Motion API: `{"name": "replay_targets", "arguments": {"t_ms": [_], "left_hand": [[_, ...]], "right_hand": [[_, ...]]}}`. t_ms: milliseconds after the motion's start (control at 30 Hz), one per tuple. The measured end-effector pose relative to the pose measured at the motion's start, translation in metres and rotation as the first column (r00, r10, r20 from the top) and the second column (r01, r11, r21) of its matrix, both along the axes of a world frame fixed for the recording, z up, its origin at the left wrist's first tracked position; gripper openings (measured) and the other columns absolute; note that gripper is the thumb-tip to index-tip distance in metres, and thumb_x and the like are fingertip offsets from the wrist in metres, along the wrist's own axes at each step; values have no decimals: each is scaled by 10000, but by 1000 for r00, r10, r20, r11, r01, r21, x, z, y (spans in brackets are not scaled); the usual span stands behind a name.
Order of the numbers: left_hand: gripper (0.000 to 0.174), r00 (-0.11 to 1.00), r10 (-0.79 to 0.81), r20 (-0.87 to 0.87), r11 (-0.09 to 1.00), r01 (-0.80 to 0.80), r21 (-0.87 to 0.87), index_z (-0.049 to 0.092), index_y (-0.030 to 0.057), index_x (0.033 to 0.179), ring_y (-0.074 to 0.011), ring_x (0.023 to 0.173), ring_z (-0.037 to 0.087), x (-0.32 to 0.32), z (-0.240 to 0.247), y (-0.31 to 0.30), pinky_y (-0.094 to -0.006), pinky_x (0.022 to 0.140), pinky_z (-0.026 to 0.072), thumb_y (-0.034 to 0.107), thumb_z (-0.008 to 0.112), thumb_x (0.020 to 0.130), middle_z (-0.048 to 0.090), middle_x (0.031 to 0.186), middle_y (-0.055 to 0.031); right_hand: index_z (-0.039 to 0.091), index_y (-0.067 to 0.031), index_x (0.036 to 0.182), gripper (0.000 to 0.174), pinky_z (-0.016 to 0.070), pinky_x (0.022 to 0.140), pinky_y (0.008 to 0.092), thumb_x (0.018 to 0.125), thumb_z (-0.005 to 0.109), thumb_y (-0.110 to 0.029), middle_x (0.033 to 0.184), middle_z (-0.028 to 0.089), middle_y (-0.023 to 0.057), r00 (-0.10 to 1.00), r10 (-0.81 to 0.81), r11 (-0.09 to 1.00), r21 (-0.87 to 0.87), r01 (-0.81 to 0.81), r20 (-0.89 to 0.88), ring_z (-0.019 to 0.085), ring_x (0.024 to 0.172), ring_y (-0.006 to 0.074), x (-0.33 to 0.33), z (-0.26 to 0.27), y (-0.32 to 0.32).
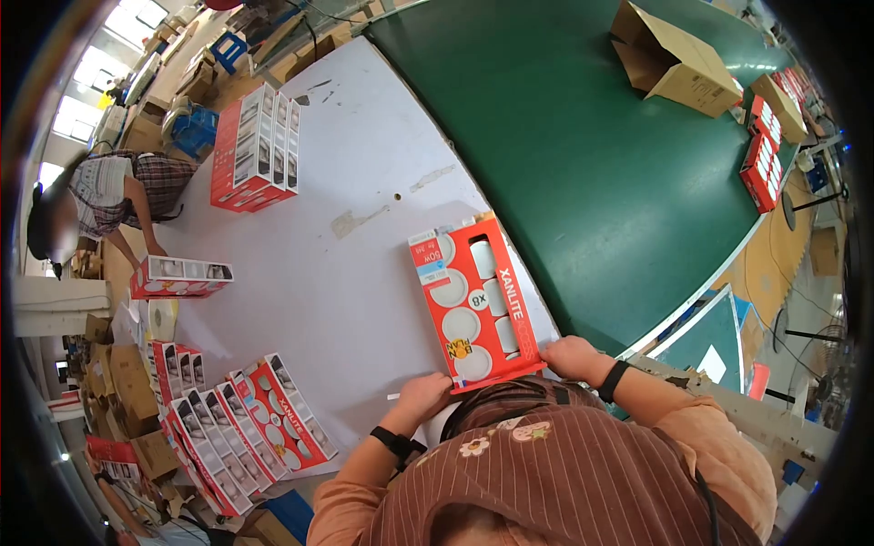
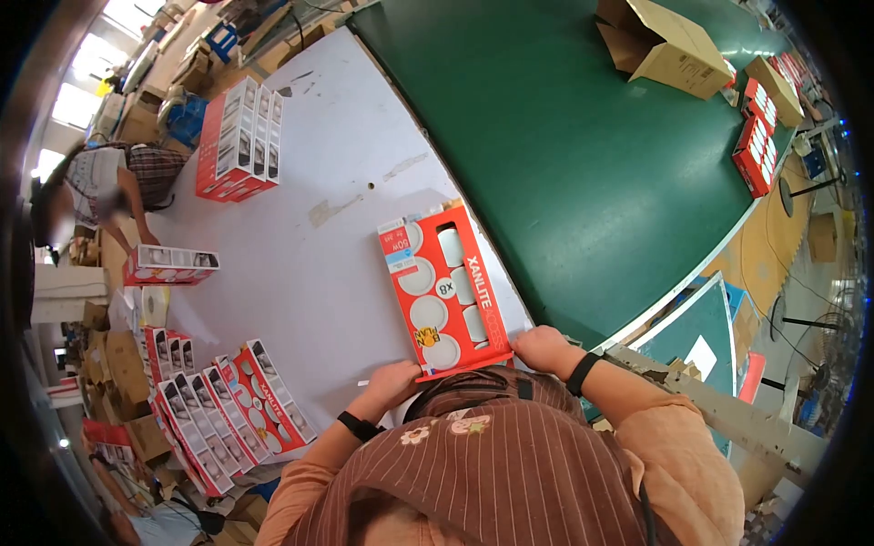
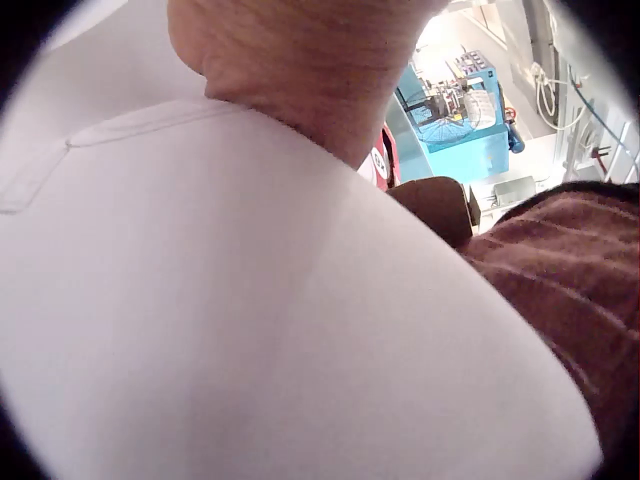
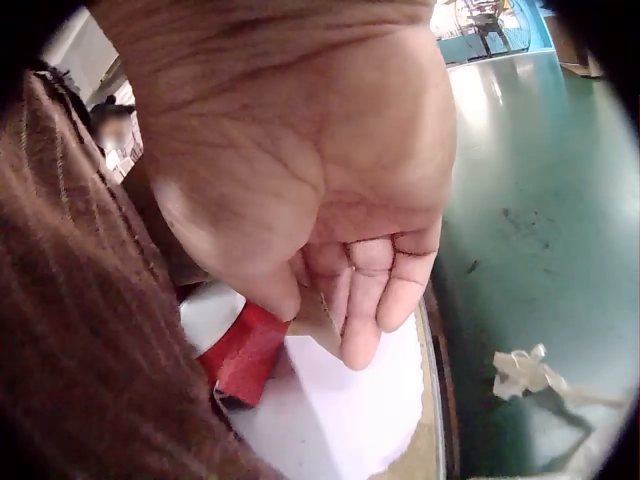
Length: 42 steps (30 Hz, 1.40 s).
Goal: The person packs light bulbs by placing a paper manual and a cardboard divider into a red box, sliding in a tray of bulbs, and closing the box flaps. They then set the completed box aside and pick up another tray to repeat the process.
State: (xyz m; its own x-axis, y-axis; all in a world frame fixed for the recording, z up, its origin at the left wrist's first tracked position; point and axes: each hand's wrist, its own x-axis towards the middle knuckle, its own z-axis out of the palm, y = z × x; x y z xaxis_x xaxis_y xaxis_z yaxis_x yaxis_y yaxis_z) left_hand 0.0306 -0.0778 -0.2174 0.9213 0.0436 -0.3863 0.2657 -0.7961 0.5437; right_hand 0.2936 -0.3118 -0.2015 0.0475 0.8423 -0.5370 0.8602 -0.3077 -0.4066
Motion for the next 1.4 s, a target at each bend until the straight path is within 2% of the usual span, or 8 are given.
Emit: {"name": "replay_targets", "arguments": {"t_ms": [300,467,600,733,1000,1133,1333,1400], "left_hand": [[170,972,-145,-183,979,115,-165,640,81,890,-345,864,626,-14,7,-21,-455,733,517,231,588,831,642,913,-122],[151,999,-24,42,992,29,-125,634,61,869,-338,871,617,-15,16,-6,-440,733,508,200,593,825,634,894,-135],[171,919,333,210,931,-286,-225,594,20,845,-310,702,551,19,101,42,-402,627,449,190,599,847,575,777,-153],[157,823,411,393,911,-361,-198,590,10,818,-178,588,505,62,195,76,-352,556,410,160,595,864,534,660,-110],[162,735,676,-52,379,-407,-831,634,29,889,-63,633,554,78,198,75,-231,565,444,191,629,892,613,766,8],[190,769,639,-32,467,-421,-778,642,22,956,-65,651,569,82,215,83,-237,574,457,200,626,893,632,801,-11],[235,747,661,-70,388,-420,-820,627,32,969,-52,611,524,91,199,83,-219,528,409,253,642,888,603,774,10],[226,749,657,-81,394,-433,-811,626,30,976,-47,637,513,84,202,78,-212,549,400,245,627,905,595,779,20]], "right_hand": [[702,-142,909,226,527,755,456,863,512,-254,895,683,158,990,-43,990,-140,24,-133,659,873,363,-23,10,-37],[676,-129,834,179,521,682,469,842,533,-237,816,667,149,995,-100,993,58,101,-19,650,779,361,-17,38,-29],[600,-68,778,252,460,591,443,876,611,-300,739,603,169,901,-416,788,444,426,-127,576,672,377,3,112,11],[582,16,764,190,421,521,306,853,616,-147,621,562,94,815,-492,518,649,557,-306,506,567,139,38,188,53],[618,14,826,197,436,482,258,855,581,-177,664,622,73,442,-617,366,259,894,-651,594,553,126,49,207,59],[611,-9,814,183,414,467,230,873,586,-181,666,620,46,541,-557,385,381,841,-630,573,545,100,39,224,55],[605,3,864,172,412,463,244,867,602,-169,686,618,52,412,-633,303,280,911,-655,579,574,99,48,200,60],[626,-12,920,198,481,572,305,849,636,-197,776,646,89,634,-692,401,545,736,-346,625,675,195,39,214,51]]}}
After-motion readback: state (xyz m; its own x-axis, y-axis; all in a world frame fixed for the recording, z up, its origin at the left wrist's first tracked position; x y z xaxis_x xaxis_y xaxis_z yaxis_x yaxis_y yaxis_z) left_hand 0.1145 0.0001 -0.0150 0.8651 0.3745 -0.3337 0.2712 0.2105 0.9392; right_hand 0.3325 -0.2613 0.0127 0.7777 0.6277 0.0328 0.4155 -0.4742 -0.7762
